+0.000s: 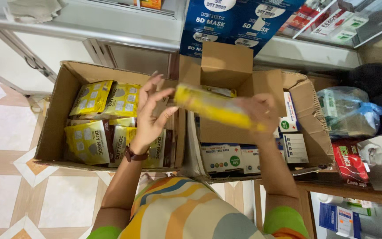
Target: The person organizes medical supplies by arranging individually wrapped syringes into a white box and placing a document on top. They then move to another area and transfer yellow packages of face masks from one cardboard box to another.
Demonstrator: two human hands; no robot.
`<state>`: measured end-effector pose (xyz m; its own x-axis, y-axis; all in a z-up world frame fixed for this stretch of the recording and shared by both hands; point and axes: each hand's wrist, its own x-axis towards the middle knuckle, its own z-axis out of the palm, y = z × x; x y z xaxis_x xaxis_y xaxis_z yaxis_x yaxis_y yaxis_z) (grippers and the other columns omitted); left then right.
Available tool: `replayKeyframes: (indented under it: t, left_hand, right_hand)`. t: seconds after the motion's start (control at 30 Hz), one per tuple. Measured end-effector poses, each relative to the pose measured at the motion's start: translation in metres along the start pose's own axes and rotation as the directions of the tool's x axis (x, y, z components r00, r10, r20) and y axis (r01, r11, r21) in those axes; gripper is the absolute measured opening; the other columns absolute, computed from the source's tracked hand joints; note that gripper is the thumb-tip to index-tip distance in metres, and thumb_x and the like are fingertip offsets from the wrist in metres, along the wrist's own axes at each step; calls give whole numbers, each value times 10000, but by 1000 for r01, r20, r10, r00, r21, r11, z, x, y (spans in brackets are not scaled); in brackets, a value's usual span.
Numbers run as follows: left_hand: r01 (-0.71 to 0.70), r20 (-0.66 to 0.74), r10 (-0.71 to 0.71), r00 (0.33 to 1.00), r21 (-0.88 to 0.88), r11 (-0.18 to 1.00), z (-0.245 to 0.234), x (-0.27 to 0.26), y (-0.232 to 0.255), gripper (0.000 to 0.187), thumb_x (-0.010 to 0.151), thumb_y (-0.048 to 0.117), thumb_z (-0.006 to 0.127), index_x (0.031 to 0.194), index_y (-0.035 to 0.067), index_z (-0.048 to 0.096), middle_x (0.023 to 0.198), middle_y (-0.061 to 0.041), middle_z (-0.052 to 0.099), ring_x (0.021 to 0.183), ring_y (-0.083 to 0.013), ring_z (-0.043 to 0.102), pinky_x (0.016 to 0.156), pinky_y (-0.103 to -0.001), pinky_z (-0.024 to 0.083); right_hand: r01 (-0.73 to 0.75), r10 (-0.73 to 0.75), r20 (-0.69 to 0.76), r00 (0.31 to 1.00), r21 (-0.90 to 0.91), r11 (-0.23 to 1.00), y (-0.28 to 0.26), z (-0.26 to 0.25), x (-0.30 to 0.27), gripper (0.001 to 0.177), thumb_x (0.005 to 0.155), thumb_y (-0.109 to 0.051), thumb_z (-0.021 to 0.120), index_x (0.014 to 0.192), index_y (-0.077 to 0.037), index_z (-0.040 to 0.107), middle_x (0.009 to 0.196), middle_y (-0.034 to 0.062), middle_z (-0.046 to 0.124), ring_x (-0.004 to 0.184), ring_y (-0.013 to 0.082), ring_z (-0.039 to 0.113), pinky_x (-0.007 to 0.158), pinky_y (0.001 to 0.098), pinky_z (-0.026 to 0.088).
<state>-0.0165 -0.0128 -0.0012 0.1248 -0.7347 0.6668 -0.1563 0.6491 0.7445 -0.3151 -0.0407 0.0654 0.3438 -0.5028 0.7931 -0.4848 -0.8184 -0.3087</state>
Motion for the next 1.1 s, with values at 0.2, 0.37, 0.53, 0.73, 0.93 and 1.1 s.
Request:
replayKeyframes:
  t: [0.2,0.37,0.53,0.73,0.93,1.1]
  left_hand:
    - [195,75,-218,973,242,950,6,-22,-19,442,958,207,761,1382,233,640,1626,-217,345,1518,-406,362,1197,-536,408]
    - [132,224,-243,944,418,899,20,-45,-51,574,898,210,794,1441,187,607,1600,-235,415,1468,-436,382,1157,-570,371]
    - [97,222,-214,951,444,891,22,-56,-60,600,938,212,772,1487,115,552,1475,-190,575,1413,-416,495,1178,-527,411]
    - [70,238,-162,958,352,933,20,-46,-42,598,946,140,732,1499,70,517,1507,-206,558,1435,-438,477,1138,-464,451]
    - [170,241,-263,934,347,922,18,-47,-39,575,948,139,741,1480,68,535,1501,-215,552,1369,-394,554,1098,-435,481]
    - [196,227,-280,933,335,922,18,-47,-37,573,942,139,740,1475,73,540,1482,-211,569,1341,-379,575,1068,-420,497]
  right_hand:
    - [148,-61,220,974,-405,902,56,-27,9,191,960,-72,792,1134,-37,721,1064,129,771,878,258,717,752,355,541]
    - [353,-54,523,850,-490,797,82,11,-20,135,864,-69,725,965,-30,644,909,132,709,817,280,712,618,367,563]
    - [424,-115,583,804,-427,799,101,40,-37,115,836,-110,652,899,-29,601,899,148,671,921,313,699,701,400,598]
    - [484,-76,706,705,-400,778,138,76,-55,94,831,-126,644,861,-41,620,849,144,672,844,307,680,688,400,596]
    - [536,-91,783,616,-331,776,144,95,-60,117,857,-142,643,903,-35,649,862,146,683,853,314,689,724,428,586]
    - [275,59,849,526,-235,932,113,79,-24,479,823,-487,698,952,-26,721,873,226,721,849,387,701,713,501,569]
